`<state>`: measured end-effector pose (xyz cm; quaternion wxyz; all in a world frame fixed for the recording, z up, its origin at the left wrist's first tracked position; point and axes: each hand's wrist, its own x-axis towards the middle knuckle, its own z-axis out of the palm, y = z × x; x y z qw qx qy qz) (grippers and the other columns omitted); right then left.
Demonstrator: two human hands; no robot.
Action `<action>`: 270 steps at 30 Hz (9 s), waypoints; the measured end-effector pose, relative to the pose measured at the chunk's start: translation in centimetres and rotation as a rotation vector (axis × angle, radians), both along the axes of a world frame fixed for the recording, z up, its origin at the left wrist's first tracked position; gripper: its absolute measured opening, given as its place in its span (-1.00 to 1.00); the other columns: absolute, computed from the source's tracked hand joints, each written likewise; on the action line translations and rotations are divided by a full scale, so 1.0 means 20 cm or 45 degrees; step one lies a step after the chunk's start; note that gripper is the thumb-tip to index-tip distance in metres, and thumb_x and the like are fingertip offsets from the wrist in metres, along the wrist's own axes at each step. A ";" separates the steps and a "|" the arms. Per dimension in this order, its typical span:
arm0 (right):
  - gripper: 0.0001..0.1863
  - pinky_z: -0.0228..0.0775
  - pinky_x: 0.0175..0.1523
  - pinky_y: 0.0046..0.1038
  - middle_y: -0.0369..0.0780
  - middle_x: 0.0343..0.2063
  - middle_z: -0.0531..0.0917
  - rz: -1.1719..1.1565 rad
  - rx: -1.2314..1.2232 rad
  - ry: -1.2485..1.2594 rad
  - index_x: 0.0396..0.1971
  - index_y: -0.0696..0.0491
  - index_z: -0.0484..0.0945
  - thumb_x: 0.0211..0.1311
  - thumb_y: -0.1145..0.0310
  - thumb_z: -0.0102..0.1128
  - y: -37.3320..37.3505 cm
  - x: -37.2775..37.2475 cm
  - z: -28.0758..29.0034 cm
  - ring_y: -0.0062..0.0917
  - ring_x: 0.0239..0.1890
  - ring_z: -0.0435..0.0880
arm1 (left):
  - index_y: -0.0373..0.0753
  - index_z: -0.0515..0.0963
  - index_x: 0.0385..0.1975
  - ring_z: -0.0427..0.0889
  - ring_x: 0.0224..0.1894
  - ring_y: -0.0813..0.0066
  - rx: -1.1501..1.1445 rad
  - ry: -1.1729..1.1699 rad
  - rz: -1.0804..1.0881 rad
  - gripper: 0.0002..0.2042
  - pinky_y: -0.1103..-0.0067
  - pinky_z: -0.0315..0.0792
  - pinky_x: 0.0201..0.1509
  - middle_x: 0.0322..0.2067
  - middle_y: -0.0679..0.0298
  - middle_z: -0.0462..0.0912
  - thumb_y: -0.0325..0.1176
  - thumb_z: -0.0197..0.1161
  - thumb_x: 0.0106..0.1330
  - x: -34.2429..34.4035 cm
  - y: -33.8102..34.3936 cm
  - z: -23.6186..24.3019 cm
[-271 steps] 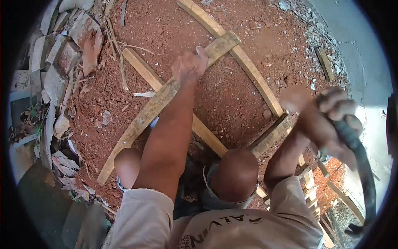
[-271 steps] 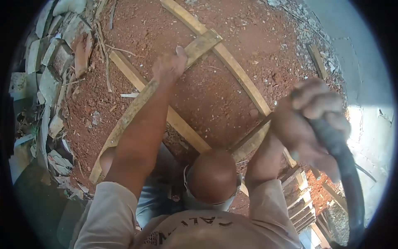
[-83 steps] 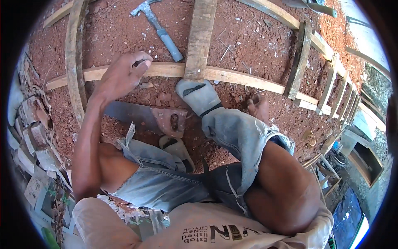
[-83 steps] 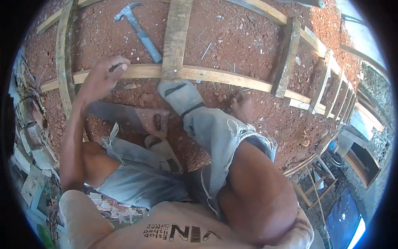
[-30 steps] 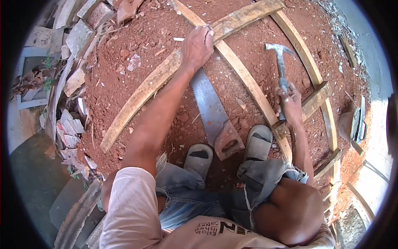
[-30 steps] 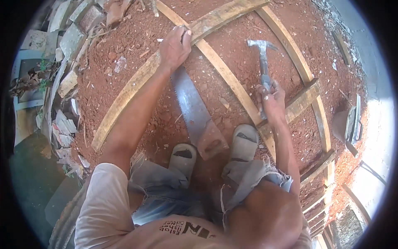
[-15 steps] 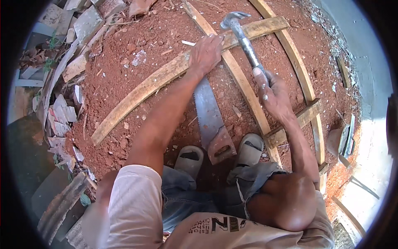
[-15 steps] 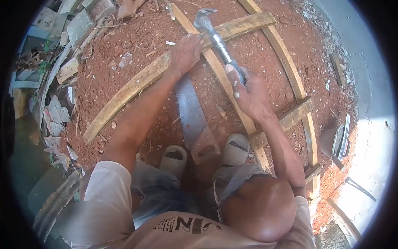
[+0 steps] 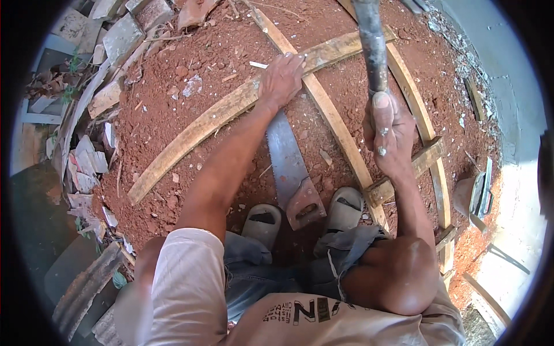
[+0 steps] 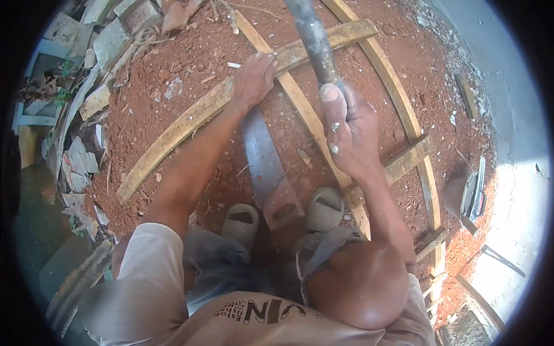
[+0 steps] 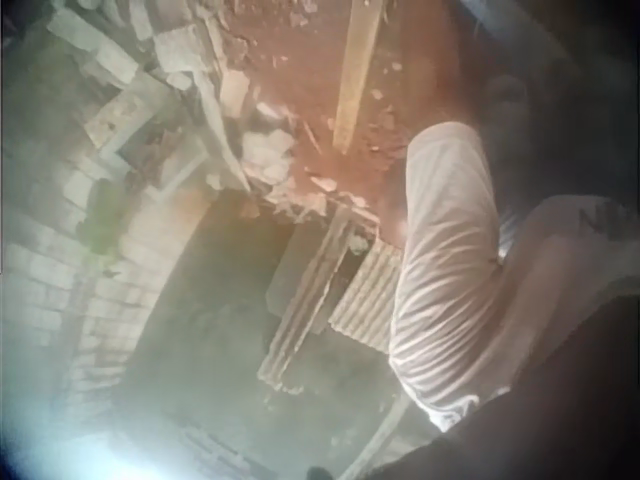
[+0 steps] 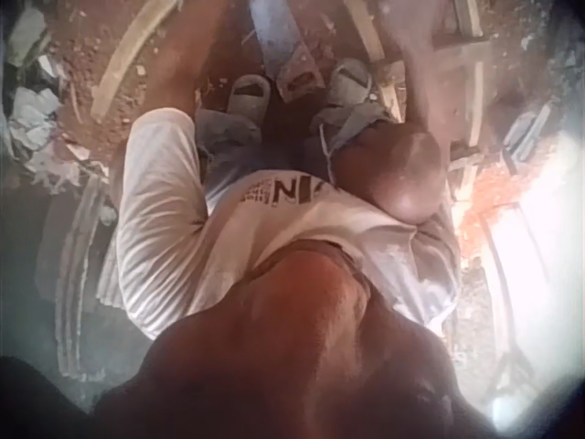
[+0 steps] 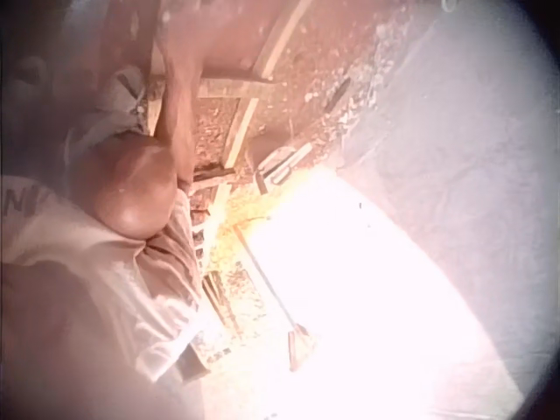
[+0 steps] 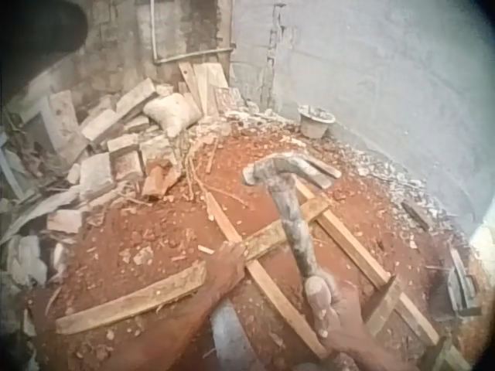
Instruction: Sawing a wooden plank and hammering nails into a wooden structure.
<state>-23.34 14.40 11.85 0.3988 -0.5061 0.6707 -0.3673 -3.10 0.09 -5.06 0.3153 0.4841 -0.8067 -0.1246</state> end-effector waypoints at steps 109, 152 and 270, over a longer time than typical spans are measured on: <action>-0.71 0.39 -0.43 -0.37 -0.23 -0.57 0.56 -0.566 -0.565 -0.162 -0.60 0.03 0.38 0.33 0.41 0.20 -0.30 0.42 0.15 -0.57 -0.59 0.48 | -0.30 0.79 -0.19 0.75 0.04 0.11 1.312 -0.298 0.939 -0.43 0.28 0.47 0.23 -0.09 -0.04 0.79 0.09 -0.02 0.36 0.25 -0.21 0.12; -0.63 0.44 -0.39 -0.35 -0.41 -0.70 0.36 -0.176 -0.908 -0.621 -0.65 -0.03 0.38 0.44 0.27 0.03 -0.63 0.48 0.67 -0.59 -0.59 0.40 | -0.17 0.79 -0.29 0.77 -0.13 0.27 1.349 -0.165 0.968 -0.55 0.42 0.48 0.12 -0.24 0.12 0.81 -0.01 -0.02 0.39 0.28 -0.18 0.11; -0.72 0.42 -0.46 -0.29 -0.21 -0.66 0.60 -0.510 0.678 0.215 -0.48 0.27 0.62 0.16 0.31 0.29 0.26 -0.07 -0.69 -0.57 -0.58 0.57 | -0.21 0.76 -0.07 0.80 -0.07 0.17 1.260 -0.281 1.177 -0.43 0.27 0.59 0.02 -0.08 0.02 0.79 0.10 -0.08 0.41 0.23 -0.26 0.01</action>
